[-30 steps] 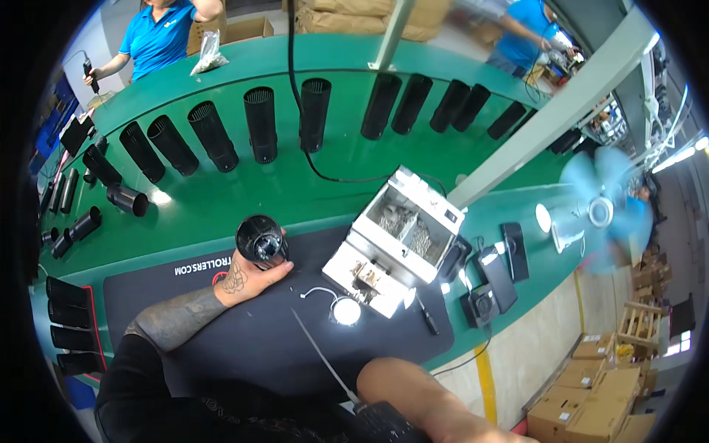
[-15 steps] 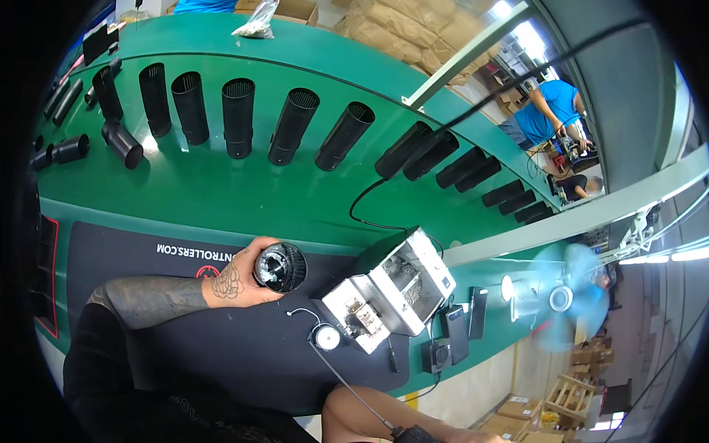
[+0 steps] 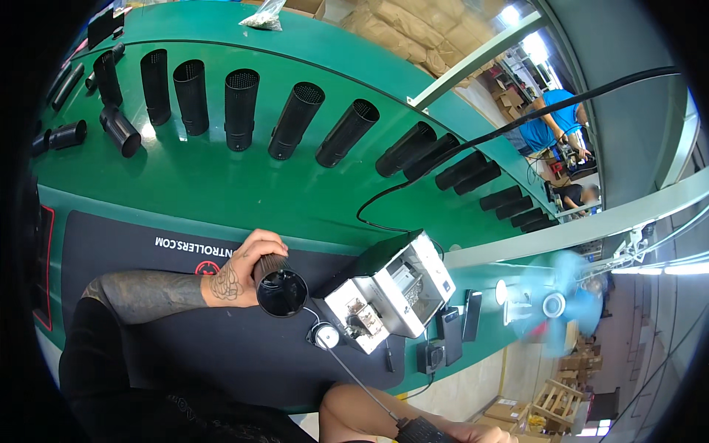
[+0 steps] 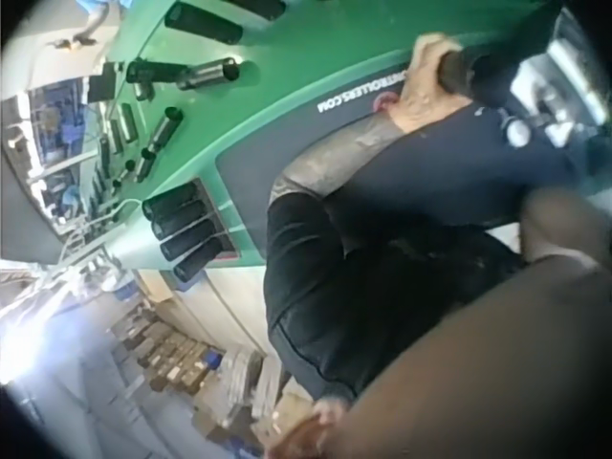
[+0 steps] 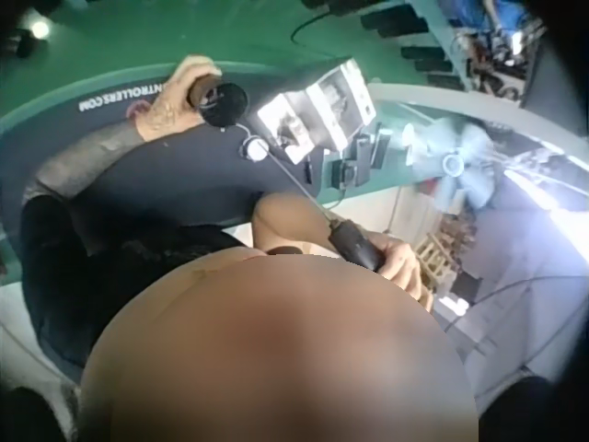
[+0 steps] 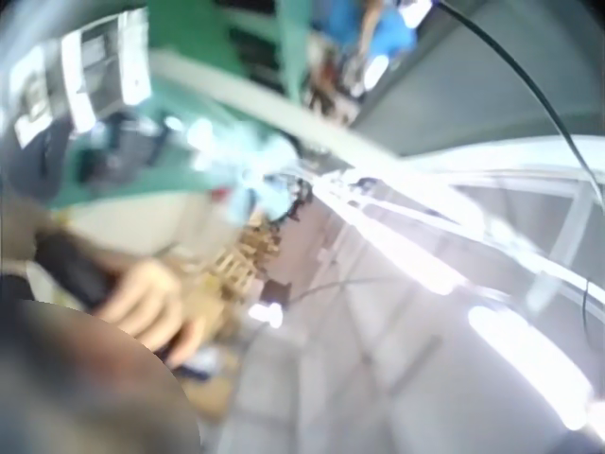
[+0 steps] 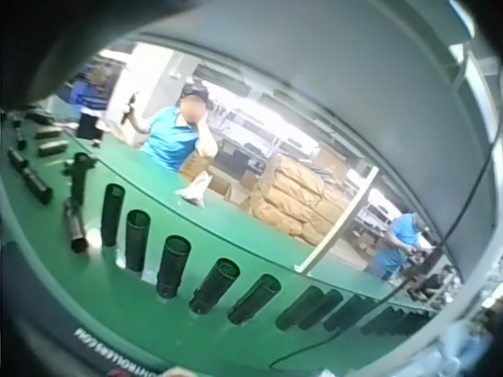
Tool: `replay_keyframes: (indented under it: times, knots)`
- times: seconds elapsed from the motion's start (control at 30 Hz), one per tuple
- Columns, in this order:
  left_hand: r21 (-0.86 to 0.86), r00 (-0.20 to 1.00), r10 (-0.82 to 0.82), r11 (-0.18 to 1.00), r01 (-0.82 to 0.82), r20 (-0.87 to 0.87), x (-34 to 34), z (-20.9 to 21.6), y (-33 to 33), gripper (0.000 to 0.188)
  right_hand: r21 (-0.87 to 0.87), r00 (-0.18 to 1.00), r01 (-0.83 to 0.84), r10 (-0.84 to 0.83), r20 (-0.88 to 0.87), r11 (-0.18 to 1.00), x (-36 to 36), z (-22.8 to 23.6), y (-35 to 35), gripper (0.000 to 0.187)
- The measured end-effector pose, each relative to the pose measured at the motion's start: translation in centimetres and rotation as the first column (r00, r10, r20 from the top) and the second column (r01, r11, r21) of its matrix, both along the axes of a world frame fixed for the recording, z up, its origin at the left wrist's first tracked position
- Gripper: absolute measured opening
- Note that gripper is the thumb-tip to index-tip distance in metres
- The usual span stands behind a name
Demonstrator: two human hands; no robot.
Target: The recorder is assembling black plastic tube components using an electric power screwdriver at a production workbench.
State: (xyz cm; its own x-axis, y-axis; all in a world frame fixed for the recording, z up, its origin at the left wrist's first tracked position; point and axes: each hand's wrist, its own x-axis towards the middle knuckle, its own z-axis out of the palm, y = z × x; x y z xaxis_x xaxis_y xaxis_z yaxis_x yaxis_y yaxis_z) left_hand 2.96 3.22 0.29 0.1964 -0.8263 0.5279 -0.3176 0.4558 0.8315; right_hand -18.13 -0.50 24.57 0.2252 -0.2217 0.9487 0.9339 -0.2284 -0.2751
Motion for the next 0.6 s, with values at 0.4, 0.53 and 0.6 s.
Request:
replay_keyframes:
  times: [0.4, 0.53, 0.6]
  knots:
    - [-0.033, 1.0, -0.004, 0.999, 0.004, -0.007, 0.5, -1.0, -0.5, 0.069, -0.02, 0.918, 0.246, -0.239, -0.316, 0.969, -4.1, -1.0, -1.2, 0.052]
    - [0.024, 0.999, -0.039, 0.999, 0.039, -0.014, -0.2, -0.5, -1.5, 0.069, 0.032, 0.85, 0.46, -0.43, -0.303, 0.887, -4.1, -1.7, -2.0, 0.05]
    - [0.031, 0.999, -0.048, 0.998, 0.048, 0.001, -0.2, -1.0, -1.3, 0.07, 0.083, 0.869, 0.437, -0.396, -0.297, 0.896, -3.5, -2.5, -2.5, 0.055]
